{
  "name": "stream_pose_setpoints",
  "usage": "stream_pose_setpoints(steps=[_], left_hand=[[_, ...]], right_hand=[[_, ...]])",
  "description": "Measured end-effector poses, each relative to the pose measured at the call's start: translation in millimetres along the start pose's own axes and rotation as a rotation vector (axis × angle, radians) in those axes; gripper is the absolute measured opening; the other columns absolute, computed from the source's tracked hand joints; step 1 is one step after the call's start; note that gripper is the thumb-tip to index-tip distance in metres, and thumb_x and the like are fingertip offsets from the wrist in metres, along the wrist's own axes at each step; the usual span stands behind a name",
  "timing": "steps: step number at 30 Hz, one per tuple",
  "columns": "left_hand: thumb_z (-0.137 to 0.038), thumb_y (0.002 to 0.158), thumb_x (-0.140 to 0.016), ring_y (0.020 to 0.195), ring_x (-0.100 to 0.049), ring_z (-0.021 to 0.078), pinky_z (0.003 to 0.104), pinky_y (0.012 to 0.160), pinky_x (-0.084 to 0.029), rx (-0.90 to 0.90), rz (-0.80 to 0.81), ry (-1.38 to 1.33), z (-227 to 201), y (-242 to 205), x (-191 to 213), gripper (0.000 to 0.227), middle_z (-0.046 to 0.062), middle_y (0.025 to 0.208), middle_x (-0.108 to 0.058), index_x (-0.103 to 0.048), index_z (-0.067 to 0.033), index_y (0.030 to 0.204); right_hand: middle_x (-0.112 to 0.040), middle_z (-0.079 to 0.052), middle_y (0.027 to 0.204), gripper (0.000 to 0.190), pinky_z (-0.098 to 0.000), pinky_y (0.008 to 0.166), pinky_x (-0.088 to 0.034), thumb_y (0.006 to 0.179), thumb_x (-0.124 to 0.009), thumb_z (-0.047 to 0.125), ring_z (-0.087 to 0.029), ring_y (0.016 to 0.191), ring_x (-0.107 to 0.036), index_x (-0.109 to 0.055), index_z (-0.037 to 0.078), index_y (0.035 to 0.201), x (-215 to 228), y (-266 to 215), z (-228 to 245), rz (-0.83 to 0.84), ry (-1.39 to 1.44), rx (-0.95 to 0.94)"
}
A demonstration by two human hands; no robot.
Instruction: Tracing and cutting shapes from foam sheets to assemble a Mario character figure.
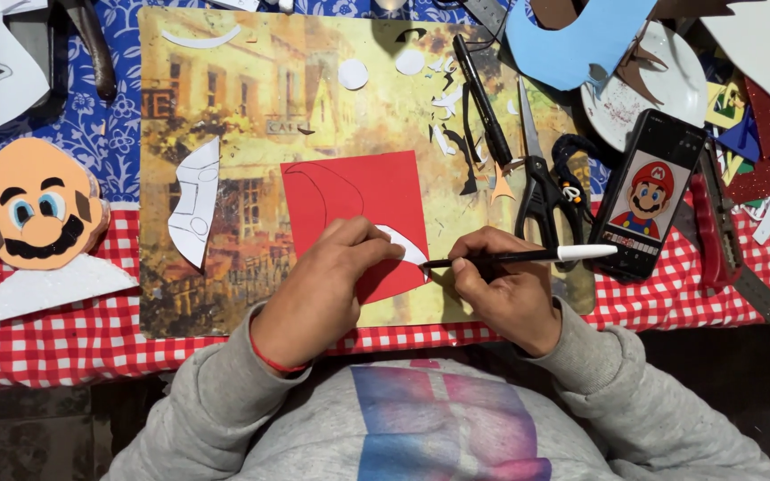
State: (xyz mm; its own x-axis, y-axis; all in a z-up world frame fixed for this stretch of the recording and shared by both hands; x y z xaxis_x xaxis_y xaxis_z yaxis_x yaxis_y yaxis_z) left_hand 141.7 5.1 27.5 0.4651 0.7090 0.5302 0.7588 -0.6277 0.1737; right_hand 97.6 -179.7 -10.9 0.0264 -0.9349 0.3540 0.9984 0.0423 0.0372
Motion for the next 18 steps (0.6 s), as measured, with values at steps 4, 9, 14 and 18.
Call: stream_pose_setpoints(steps=[4, 9, 14, 18], left_hand=[[0.001, 0.087, -0.065, 0.092, -0.057, 0.0328, 0.041, 0.079, -0.048, 0.019, 0.012, 0.005, 2, 0, 0, 0.023, 0.013, 0.097, -0.06, -0.072, -0.0025, 0.109], [0.004, 0.086, -0.062, 0.093, -0.057, 0.0329, 0.042, 0.08, -0.048, 0.014, 0.02, 0.005, 6, -2, -2, 0.027, 0.013, 0.098, -0.06, -0.072, -0.0027, 0.11], [0.007, 0.082, -0.061, 0.095, -0.057, 0.0341, 0.042, 0.082, -0.048, -0.001, 0.008, -0.01, 6, -3, -1, 0.031, 0.014, 0.099, -0.06, -0.071, -0.0021, 0.111], [0.011, 0.078, -0.059, 0.097, -0.057, 0.035, 0.043, 0.083, -0.048, -0.002, 0.011, -0.004, 7, -4, -3, 0.038, 0.014, 0.101, -0.06, -0.071, -0.0021, 0.111]], right_hand=[[-0.065, -0.002, 0.075, 0.008, -0.0222, 0.053, -0.046, 0.093, -0.066, 0.005, -0.005, 0.061, -0.058, -0.067, -0.002, 0.096, -3, 2, 1, 0.001, -0.003, -0.021], [-0.067, -0.003, 0.08, 0.009, -0.0225, 0.055, -0.049, 0.093, -0.066, 0.005, -0.006, 0.064, -0.06, -0.067, -0.003, 0.097, -6, 5, 8, 0.004, -0.063, 0.014], [-0.068, -0.004, 0.08, 0.01, -0.0214, 0.055, -0.05, 0.092, -0.066, 0.004, -0.005, 0.066, -0.061, -0.067, -0.004, 0.098, -13, 8, 15, 0.005, -0.039, 0.008], [-0.069, -0.004, 0.079, 0.01, -0.0204, 0.054, -0.052, 0.092, -0.067, 0.003, -0.005, 0.064, -0.064, -0.068, -0.005, 0.099, -18, 11, 23, 0.0, -0.041, 0.022]])
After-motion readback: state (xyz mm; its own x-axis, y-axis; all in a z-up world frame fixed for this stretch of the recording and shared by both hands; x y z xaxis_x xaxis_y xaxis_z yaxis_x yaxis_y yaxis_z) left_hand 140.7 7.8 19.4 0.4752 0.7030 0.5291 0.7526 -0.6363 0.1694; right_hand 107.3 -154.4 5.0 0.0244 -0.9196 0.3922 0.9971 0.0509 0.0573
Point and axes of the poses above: each hand's wrist, its own y-axis towards the middle knuckle, its own x-axis out of the back of the hand, z = x × y, the point moved 9 cm from there along y, towards the middle knuckle
